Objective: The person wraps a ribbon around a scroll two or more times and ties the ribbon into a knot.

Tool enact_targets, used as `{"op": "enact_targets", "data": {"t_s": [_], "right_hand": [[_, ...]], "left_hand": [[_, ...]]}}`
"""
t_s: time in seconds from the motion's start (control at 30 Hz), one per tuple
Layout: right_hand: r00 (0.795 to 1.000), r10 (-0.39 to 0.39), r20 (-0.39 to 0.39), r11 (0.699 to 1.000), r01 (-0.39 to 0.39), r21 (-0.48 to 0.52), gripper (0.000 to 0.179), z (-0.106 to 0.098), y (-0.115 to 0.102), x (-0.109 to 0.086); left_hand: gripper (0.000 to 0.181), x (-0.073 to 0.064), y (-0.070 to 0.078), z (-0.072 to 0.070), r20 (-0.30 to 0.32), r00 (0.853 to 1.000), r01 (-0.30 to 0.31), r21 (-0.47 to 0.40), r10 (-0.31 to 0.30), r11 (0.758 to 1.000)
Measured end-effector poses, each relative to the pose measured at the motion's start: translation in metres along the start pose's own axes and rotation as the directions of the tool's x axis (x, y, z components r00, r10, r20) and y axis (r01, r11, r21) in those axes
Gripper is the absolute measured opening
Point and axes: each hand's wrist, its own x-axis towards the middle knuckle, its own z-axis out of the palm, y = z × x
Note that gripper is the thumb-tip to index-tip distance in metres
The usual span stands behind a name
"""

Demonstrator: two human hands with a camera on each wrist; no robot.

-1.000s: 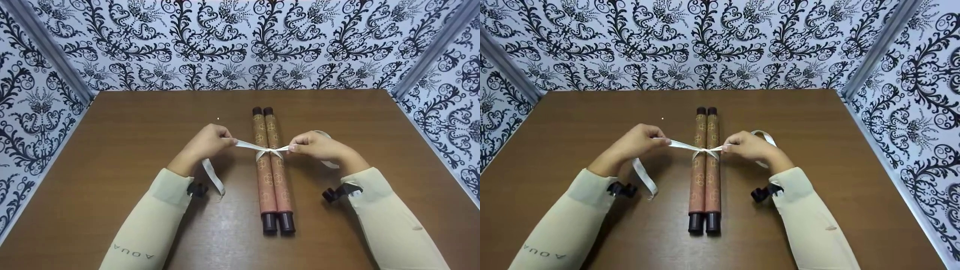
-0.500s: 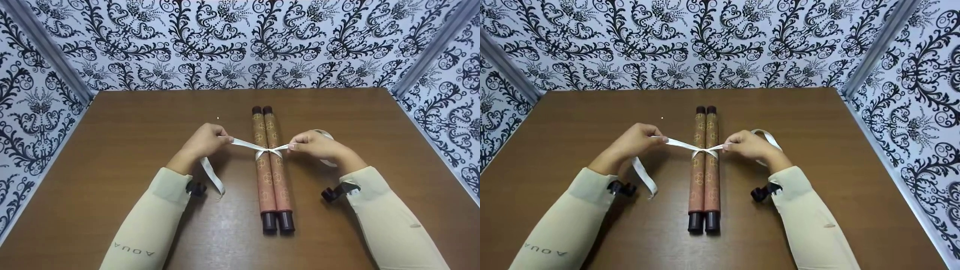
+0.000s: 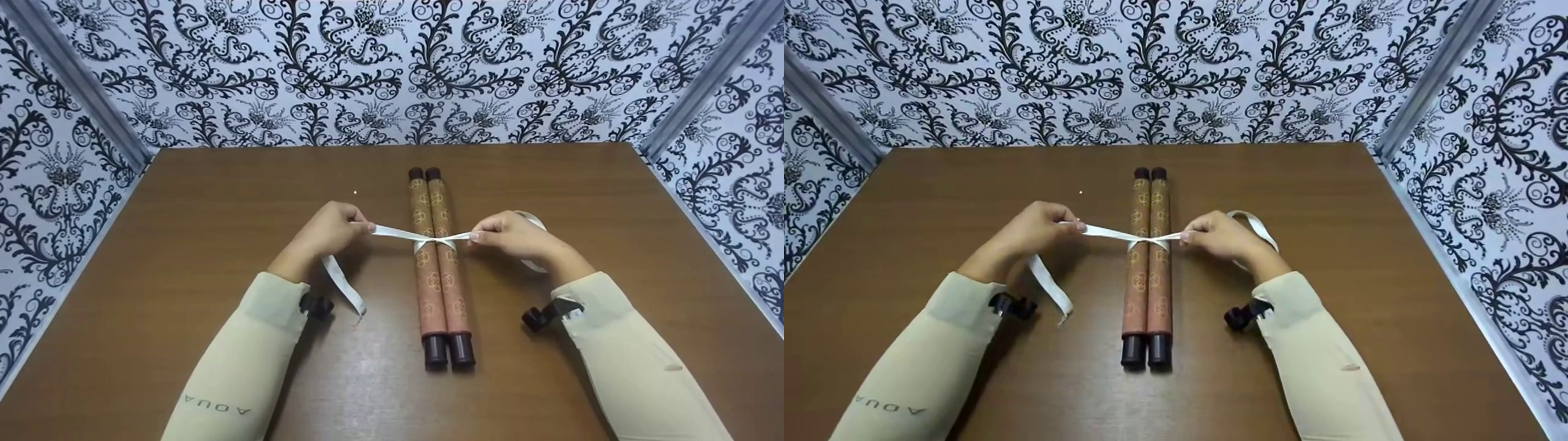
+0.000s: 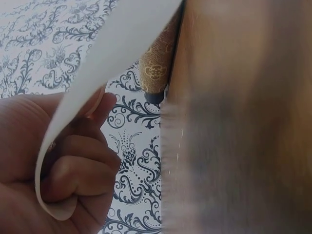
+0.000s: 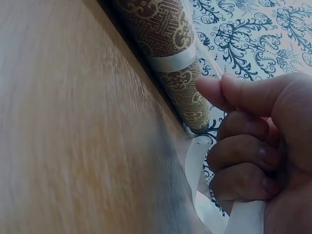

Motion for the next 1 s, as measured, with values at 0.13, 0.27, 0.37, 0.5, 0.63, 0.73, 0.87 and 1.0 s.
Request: {"op": "enact_targets", "data": {"t_s": [0.13, 0.27, 0.37, 0.5, 0.63, 0.73, 0.87, 1.0], "right_hand": [[1.0, 0.012, 0.021, 1.0, -0.012, -0.017, 0.024, -0.002, 0.001, 0.0], [0.999, 0.028, 0.034, 0.999, -0.027, -0.033, 0.024, -0.003, 0.001, 0.0], [0.998, 0.042, 0.039, 0.998, -0.04, -0.052, 0.023, -0.003, 0.0, 0.0], [0.998, 0.038, 0.044, 0.995, -0.034, -0.09, 0.023, -0.003, -0.001, 0.0], [0.999, 0.017, 0.049, 0.994, -0.012, -0.109, 0.024, -0.003, -0.001, 0.001], [0.998, 0.012, 0.063, 0.997, -0.007, -0.077, 0.024, -0.004, 0.002, 0.001], [0.995, 0.007, 0.101, 1.0, -0.007, -0.01, 0.026, -0.004, 0.007, 0.002], [0.991, 0.018, 0.135, 1.0, -0.02, 0.016, 0.028, -0.004, 0.009, 0.003]], "left_hand": [[0.024, 0.0, -0.003, -0.001, 0.025, 1.0, 0.01, 0.0, -0.01, 1.0], [0.022, 0.0, -0.004, -0.001, 0.038, 0.998, 0.042, 0.007, -0.042, 0.999], [0.022, -0.001, -0.003, -0.001, 0.039, 0.997, 0.061, 0.021, -0.062, 0.998], [0.023, -0.001, 0.0, 0.001, 0.035, 0.997, 0.074, 0.048, -0.076, 0.996], [0.022, -0.002, 0.001, 0.002, 0.036, 0.996, 0.082, 0.064, -0.084, 0.995], [0.022, -0.003, 0.0, 0.001, 0.033, 0.996, 0.084, 0.071, -0.086, 0.994], [0.024, -0.004, -0.002, -0.002, -0.006, 0.995, 0.099, 0.098, -0.099, 0.99], [0.027, -0.005, -0.005, -0.005, -0.051, 0.991, 0.13, 0.155, -0.123, 0.979]]}}
